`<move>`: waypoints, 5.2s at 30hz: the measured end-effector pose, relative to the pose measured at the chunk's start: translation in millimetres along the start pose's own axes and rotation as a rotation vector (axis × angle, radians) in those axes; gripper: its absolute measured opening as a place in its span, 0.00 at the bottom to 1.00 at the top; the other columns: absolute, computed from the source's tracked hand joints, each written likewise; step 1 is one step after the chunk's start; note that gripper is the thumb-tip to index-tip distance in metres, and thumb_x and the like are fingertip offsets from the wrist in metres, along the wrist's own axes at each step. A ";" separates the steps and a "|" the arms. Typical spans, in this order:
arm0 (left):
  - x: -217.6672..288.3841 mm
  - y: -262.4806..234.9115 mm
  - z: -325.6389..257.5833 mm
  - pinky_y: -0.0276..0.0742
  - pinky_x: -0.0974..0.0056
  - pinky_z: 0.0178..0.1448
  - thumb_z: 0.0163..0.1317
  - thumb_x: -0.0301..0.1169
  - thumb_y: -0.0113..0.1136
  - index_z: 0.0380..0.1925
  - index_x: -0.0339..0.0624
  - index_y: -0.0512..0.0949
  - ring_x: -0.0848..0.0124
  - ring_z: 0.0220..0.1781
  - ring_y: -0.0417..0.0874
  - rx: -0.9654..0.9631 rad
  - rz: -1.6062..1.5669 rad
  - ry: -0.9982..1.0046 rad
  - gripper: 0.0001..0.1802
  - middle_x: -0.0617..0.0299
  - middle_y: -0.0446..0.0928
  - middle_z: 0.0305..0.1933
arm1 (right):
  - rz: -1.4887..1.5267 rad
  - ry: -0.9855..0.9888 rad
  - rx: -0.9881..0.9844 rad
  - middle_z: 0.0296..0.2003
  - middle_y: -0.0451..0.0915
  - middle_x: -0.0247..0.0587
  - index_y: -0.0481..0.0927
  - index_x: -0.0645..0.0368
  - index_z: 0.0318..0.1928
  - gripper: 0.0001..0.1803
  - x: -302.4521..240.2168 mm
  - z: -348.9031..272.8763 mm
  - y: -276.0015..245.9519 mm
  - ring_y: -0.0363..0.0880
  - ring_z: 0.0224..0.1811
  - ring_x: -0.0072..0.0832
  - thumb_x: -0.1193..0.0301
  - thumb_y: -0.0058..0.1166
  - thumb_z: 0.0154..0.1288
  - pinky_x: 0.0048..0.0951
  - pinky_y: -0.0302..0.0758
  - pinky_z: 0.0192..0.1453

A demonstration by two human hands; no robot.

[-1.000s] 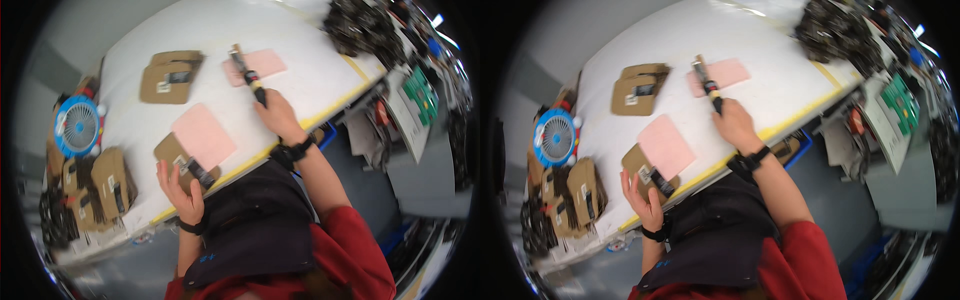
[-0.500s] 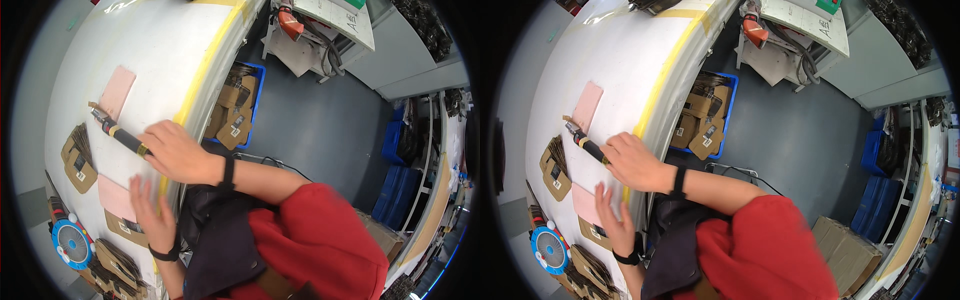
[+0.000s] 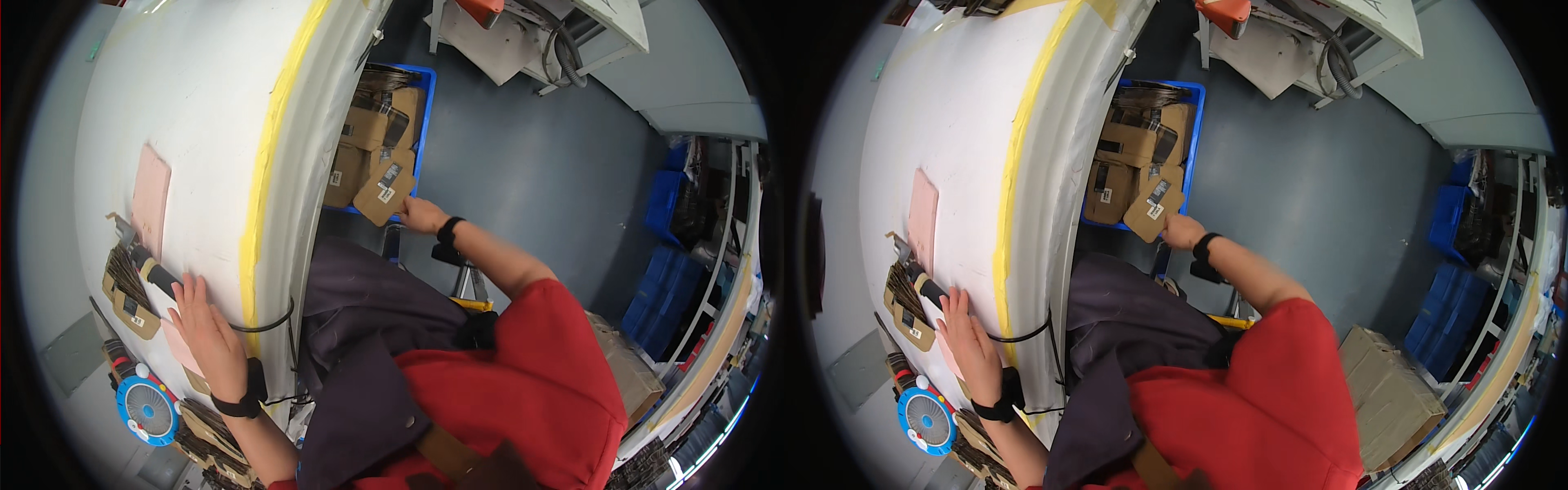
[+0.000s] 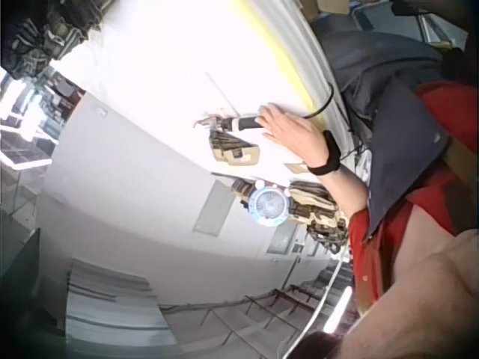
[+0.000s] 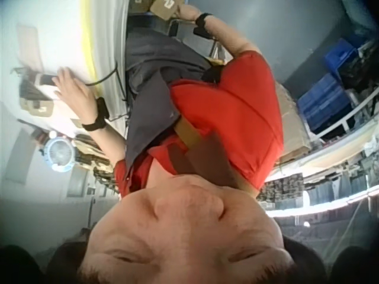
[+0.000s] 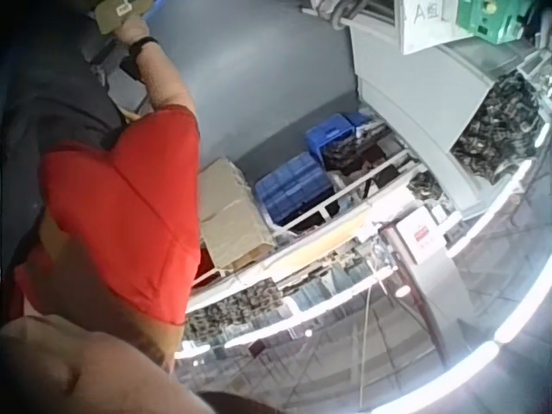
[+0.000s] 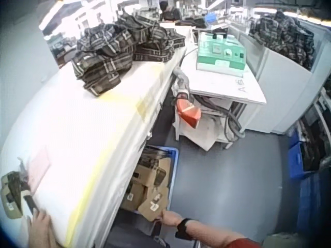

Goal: Apply adhesive or heat seal a small leather pouch or fabric component using a handheld tool.

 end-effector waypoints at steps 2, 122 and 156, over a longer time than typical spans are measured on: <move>25.1 -8.8 12.9 0.40 0.44 0.82 0.72 0.25 0.43 0.71 0.37 0.64 0.49 0.82 0.52 -0.074 -0.020 0.061 0.27 0.44 0.60 0.77 | -0.036 0.072 -0.156 0.46 0.84 0.59 0.80 0.64 0.51 0.20 17.0 21.9 6.4 0.83 0.52 0.52 0.63 0.54 0.65 0.46 0.79 0.55; 20.5 -66.5 -84.4 0.68 0.63 0.71 0.51 0.36 0.80 0.70 0.30 0.59 0.69 0.69 0.70 -0.704 -1.814 0.440 0.51 0.53 0.70 0.67 | -0.630 -0.653 -1.129 0.58 0.77 0.57 0.65 0.75 0.66 0.61 -496.7 -250.6 -150.9 0.77 0.62 0.40 0.31 0.64 0.51 0.36 0.71 0.64; -132.3 -54.8 -172.0 0.69 0.59 0.70 0.80 0.44 0.44 0.65 0.42 0.69 0.71 0.66 0.74 0.792 -2.682 -0.108 0.23 0.62 0.74 0.65 | -0.020 -0.407 -1.175 0.58 0.79 0.43 0.64 0.69 0.69 0.54 -611.9 -169.9 -27.2 0.79 0.57 0.27 0.63 0.81 0.46 0.29 0.75 0.65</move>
Point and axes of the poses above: each hand's wrist, its own z-axis towards the middle knuckle, its own y-axis out of the palm, x = y × z, the point moved 4 cm from there along z, towards the middle knuckle
